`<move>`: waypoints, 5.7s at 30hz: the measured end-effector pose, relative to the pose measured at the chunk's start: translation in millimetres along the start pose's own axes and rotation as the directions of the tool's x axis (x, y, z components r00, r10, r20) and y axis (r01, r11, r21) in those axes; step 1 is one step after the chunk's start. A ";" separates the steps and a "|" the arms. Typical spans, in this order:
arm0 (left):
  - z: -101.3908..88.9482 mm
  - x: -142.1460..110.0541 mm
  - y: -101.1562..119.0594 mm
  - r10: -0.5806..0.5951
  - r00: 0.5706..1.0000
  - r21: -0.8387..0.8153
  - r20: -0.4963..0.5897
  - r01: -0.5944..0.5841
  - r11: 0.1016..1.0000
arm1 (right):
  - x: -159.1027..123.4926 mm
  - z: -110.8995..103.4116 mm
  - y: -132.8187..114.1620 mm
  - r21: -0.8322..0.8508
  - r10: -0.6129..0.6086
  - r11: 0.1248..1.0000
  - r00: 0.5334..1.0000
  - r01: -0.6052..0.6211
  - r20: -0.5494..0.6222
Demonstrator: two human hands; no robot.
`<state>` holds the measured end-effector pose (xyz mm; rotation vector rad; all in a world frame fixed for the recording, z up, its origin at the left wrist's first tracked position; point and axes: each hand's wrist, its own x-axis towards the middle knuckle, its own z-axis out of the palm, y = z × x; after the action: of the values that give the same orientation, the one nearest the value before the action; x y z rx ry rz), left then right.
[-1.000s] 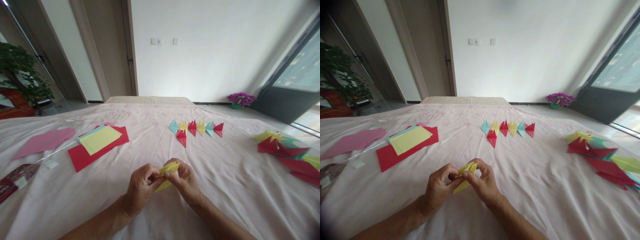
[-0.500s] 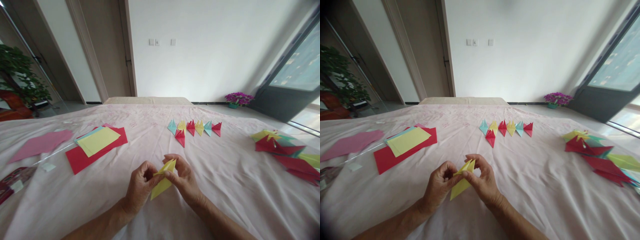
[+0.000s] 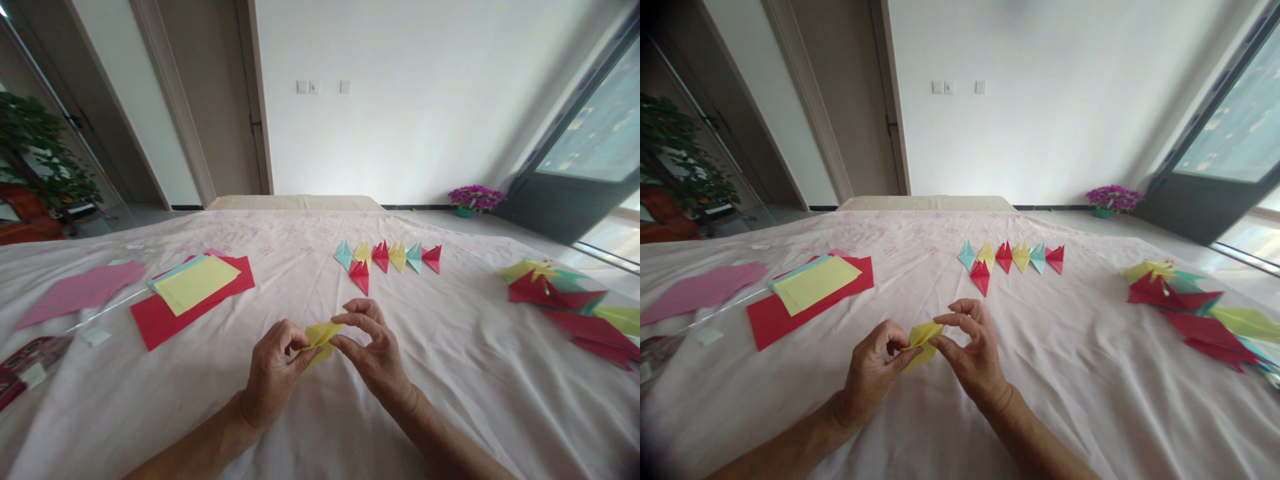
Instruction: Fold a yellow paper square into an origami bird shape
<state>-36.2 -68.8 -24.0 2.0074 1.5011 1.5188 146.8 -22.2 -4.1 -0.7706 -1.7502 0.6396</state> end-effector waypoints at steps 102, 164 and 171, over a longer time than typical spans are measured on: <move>-11.0 6.5 2.7 0.391 0.919 0.194 0.055 -0.394 0.898 | 6.9 -12.1 -7.9 -0.401 -0.196 0.857 0.925 0.323 0.327; -3.7 6.5 13.3 -0.040 0.998 -0.137 0.058 0.048 0.989 | 1.7 9.4 1.2 0.427 0.508 0.700 0.819 -0.572 0.266; -2.7 5.4 10.7 -0.124 0.985 -0.164 0.123 0.143 0.976 | 3.9 8.3 -3.4 0.413 0.553 0.675 0.789 -0.612 0.266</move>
<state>-32.4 -70.4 -12.4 1.8235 1.3804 1.4066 137.4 -21.8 -1.6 -0.9496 -1.3245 1.5305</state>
